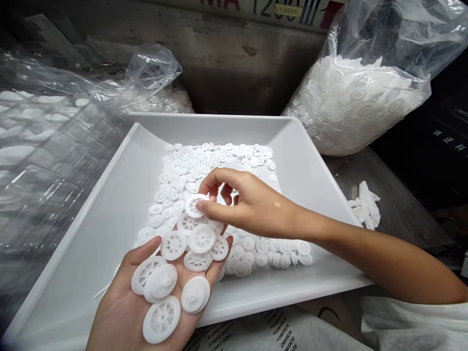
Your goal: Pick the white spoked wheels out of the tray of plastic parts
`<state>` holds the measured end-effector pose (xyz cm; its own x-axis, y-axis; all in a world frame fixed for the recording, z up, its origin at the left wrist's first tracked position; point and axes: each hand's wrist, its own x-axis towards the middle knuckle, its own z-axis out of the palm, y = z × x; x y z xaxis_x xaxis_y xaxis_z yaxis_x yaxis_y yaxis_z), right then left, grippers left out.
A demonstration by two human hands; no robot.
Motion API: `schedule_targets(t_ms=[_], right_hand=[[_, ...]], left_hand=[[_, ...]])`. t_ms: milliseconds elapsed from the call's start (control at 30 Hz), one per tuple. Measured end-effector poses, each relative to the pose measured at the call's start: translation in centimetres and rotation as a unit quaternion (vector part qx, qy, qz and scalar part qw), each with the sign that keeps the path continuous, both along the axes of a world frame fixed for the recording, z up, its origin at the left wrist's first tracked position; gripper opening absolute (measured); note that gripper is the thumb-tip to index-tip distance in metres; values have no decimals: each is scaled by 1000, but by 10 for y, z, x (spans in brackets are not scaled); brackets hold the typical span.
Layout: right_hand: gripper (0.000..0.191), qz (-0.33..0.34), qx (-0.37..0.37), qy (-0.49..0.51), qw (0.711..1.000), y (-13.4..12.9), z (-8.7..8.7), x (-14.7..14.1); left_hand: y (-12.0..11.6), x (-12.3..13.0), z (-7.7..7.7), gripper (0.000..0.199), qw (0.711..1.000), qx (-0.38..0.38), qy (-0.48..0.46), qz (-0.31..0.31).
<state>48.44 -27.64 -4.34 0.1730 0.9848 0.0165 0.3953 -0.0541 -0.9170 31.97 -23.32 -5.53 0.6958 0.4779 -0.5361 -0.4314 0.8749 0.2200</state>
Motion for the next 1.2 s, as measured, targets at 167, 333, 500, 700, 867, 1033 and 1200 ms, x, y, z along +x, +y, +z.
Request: schedule_targets(t_ms=[167, 333, 500, 700, 867, 1033, 1200], right_hand=[[14, -16, -10, 91, 996, 1, -3, 1], [20, -44, -25, 144, 988, 2, -5, 0], [19, -48, -9, 132, 990, 3, -5, -1], [13, -25, 9, 140, 990, 2, -5, 1], [9, -42, 69, -4, 997, -1, -2, 1], [15, 5, 189, -229, 955, -14, 8, -16], [17, 147, 246, -423, 860, -27, 10, -37]], left_hand=[[0, 1, 0, 51, 1000, 3, -12, -9], [2, -1, -6, 48, 999, -8, -47, -26], [1, -1, -5, 49, 999, -13, -44, -28], [10, 11, 4, 49, 997, -59, -7, -40], [18, 18, 6, 44, 998, -55, 10, -41], [13, -7, -13, 33, 998, -49, 18, -34], [9, -22, -19, 29, 993, -50, -25, -105]])
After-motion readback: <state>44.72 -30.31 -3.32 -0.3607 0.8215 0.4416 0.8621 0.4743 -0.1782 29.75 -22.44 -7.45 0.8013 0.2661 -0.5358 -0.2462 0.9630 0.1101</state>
